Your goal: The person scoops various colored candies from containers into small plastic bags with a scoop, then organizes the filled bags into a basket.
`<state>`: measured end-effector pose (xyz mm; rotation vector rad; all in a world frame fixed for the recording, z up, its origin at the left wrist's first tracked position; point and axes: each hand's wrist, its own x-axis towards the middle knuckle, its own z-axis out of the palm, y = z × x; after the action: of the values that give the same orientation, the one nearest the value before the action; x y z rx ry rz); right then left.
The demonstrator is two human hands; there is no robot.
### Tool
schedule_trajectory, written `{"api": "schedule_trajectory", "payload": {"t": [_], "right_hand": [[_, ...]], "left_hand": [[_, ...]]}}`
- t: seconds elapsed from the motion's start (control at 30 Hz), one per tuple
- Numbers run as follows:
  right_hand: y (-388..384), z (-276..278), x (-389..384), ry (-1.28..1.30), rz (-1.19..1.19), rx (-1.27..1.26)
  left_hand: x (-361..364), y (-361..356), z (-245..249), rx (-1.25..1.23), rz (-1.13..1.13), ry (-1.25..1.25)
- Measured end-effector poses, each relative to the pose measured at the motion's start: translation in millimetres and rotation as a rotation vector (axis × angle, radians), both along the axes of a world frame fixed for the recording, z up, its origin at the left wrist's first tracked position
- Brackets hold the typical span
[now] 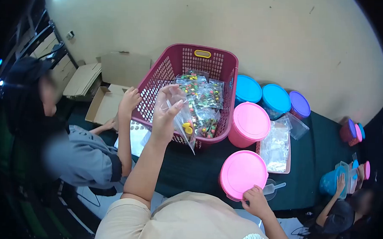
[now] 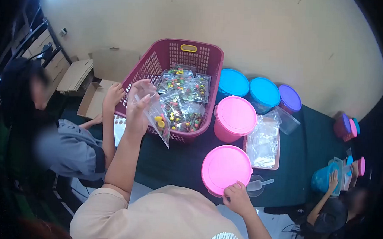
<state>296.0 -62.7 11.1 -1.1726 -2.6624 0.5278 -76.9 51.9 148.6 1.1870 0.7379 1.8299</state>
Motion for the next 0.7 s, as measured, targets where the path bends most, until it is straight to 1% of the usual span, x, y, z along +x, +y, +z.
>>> {"api": "schedule_trajectory", "payload": {"t": [0.1, 0.23, 0.3, 0.33, 0.37, 0.43, 0.47, 0.5, 0.53, 0.57, 0.6, 0.67, 0.7], "right_hand": [[-10, 4, -6, 0.007, -0.095, -0.028], [-9, 3, -27, -0.025, -0.094, 0.003], [-5, -3, -38, -0.029, -0.127, 0.011], [-2, -4, -42, -0.046, -0.143, 0.006], [-1, -3, -42, -0.042, -0.146, 0.018], [-1, -3, -35, -0.141, -0.116, 0.004], [-3, -5, -29, -0.164, -0.129, -0.045], [-3, 3, -30, -0.158, -0.129, -0.020], [-5, 13, -30, -0.220, -0.136, -0.098], [-7, 19, -30, -0.277, -0.146, -0.185], [-5, 22, -33, -0.265, -0.155, -0.172], [0, 19, -42, -0.137, -0.220, -0.019], [0, 11, -47, -0.131, -0.226, -0.011]], "left_hand": [[-8, 20, 15, 0.033, -0.052, 0.011], [-9, 47, 21, 0.091, -0.123, 0.039], [-6, 58, 18, 0.063, -0.155, -0.008], [-7, 63, 17, 0.062, -0.160, 0.044], [-7, 63, 14, 0.024, -0.204, 0.043], [-11, 73, -6, 0.083, -0.067, 0.278], [-14, 75, -19, 0.044, -0.048, 0.311], [-16, 77, -29, 0.012, -0.027, 0.344], [-15, 80, -40, -0.010, 0.024, 0.339], [-17, 84, -58, -0.034, 0.048, 0.390], [-17, 88, -70, -0.055, 0.070, 0.444], [-17, 88, -74, 0.002, 0.071, 0.506], [-18, 86, -77, 0.035, 0.083, 0.553]]}}
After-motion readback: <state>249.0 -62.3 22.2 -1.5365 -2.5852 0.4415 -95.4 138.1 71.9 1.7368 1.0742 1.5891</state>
